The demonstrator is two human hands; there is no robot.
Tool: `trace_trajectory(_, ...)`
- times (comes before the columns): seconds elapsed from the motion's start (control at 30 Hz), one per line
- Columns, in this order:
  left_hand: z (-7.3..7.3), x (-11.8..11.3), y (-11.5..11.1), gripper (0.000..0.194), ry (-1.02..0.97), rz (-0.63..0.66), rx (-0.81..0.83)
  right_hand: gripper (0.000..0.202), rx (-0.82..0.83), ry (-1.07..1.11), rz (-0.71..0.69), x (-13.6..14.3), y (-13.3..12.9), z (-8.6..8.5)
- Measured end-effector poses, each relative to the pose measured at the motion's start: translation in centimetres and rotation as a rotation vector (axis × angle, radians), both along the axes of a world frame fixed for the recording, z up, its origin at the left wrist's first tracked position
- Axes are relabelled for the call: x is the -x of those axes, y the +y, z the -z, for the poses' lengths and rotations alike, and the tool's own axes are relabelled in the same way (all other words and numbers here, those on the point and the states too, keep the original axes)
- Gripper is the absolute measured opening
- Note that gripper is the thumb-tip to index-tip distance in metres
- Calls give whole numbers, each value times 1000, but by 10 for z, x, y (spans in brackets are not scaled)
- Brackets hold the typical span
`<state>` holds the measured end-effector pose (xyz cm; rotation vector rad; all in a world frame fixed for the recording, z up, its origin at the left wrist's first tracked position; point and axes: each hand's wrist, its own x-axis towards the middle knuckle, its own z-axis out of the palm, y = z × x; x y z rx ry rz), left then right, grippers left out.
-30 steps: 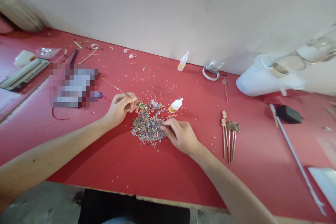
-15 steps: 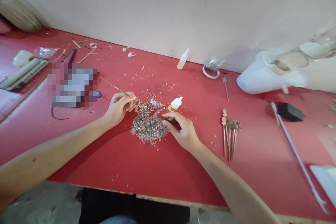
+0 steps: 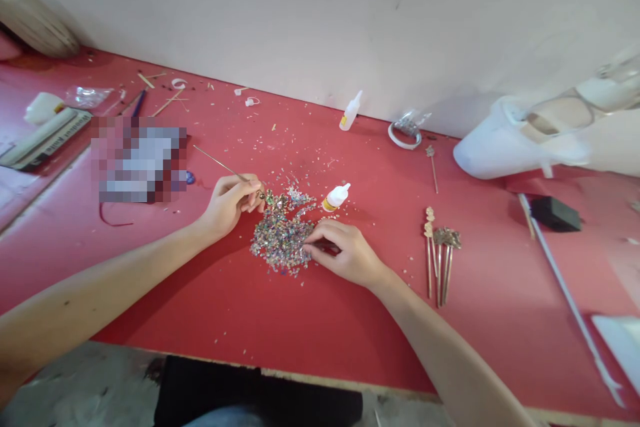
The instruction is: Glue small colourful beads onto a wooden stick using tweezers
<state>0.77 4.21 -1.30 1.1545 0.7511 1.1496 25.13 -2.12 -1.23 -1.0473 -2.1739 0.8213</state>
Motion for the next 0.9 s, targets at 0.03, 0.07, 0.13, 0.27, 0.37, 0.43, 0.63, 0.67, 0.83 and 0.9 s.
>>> trace_trajectory(0.03,0,0,0,36,-2,1,1,6,7,-3,-2,0,0,0)
trace_trajectory(0.07,0,0,0,36,-3,2,2,6,14,-7,-6,-1,0,1)
trace_trajectory(0.13,0,0,0,36,-1,3,6,5,24,-18,-23,-1,0,2)
trace_trajectory(0.27,1,1,0,36,11,9,7,7,33,-45,-41,-1,0,4)
trace_trajectory(0.37,1,0,0,36,28,13,15,9,29,-57,-51,-1,0,5)
trace_trajectory(0.43,0,0,0,36,29,14,20,9,23,-57,-55,-1,0,5)
trace_trajectory(0.63,1,0,0,36,14,12,25,9,25,-64,-50,0,0,4)
trace_trajectory(0.67,1,0,0,36,13,14,22,9,25,-67,-48,0,0,4)
trace_trajectory(0.83,2,0,0,36,10,21,18,11,26,-68,-45,0,0,4)
trace_trajectory(0.9,1,0,-1,35,16,18,25,10,30,-70,-19,0,0,5)
